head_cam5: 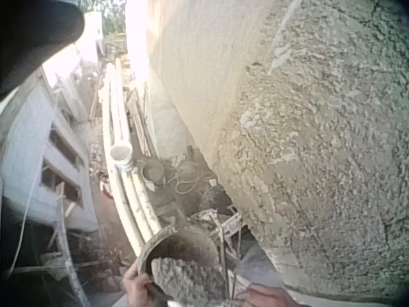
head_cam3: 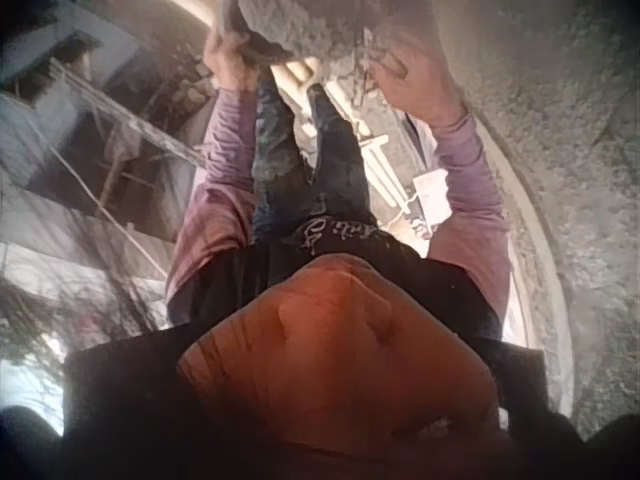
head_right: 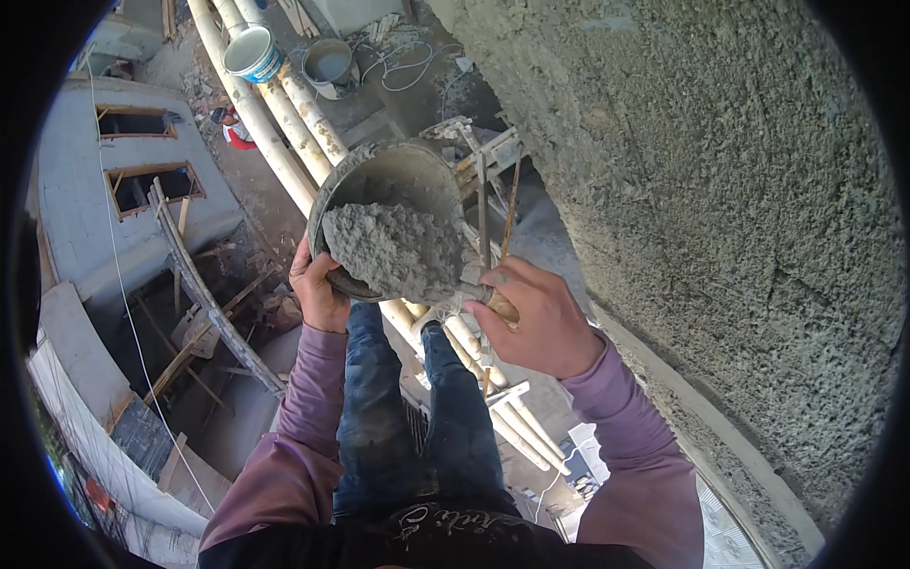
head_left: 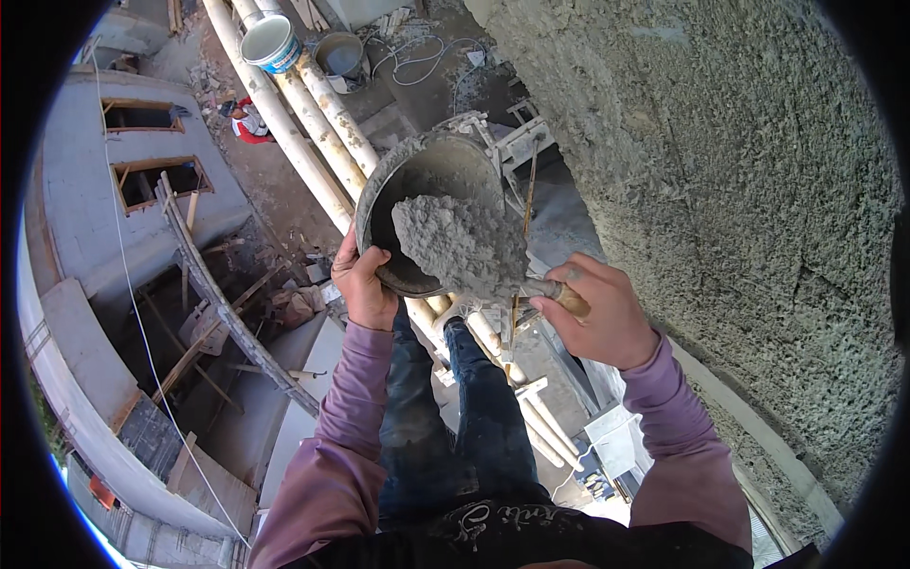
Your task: The worker is perched on bamboo scaffolding, using a trowel to apply wet cement mixture from a bucket to a concrete wall at a construction site.
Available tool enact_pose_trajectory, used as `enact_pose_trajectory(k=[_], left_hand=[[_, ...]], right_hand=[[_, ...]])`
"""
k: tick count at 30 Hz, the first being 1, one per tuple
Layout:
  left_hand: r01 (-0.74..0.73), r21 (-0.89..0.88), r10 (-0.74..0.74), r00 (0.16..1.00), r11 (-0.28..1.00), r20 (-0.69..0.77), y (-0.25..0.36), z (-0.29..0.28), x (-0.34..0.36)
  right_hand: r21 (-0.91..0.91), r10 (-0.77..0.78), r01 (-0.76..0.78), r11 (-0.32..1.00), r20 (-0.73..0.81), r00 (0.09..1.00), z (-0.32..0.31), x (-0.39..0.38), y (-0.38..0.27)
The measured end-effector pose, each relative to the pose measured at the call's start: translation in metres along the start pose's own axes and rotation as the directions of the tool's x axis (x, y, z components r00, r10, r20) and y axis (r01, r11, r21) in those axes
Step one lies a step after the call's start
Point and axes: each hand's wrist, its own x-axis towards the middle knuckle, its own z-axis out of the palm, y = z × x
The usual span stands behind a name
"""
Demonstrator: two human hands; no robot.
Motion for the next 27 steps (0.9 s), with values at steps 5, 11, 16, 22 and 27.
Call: enact_pose_trajectory(k=[5,11,16,22,27], left_hand=[[-0.06,0.116,0.066,0.997,0.991,-0.049,0.007,-0.036,-0.007],[0.039,0.11,-0.025,0.991,0.993,-0.133,-0.001,-0.032,-0.01],[-0.117,0.297,0.1,0.992,0.948,0.072,-0.005,0.005,-0.017],[-0.283,0.334,0.183,0.936,0.899,0.3,-0.023,0.072,-0.016],[-0.361,0.301,0.256,0.906,0.883,0.336,-0.007,0.088,0.015]], right_hand=[[0.42,0.313,-0.648,0.636,0.626,0.714,-0.081,0.017,0.014],[0.445,0.625,-0.454,0.772,-0.403,0.668,-0.144,-0.057,0.046],[-0.174,0.693,-0.729,0.663,-0.226,0.684,-0.122,-0.099,-0.009],[-0.492,0.393,-0.334,0.804,0.018,0.919,0.036,0.028,0.088],[-0.419,0.08,-0.007,0.908,0.159,0.984,0.102,0.043,0.091]])
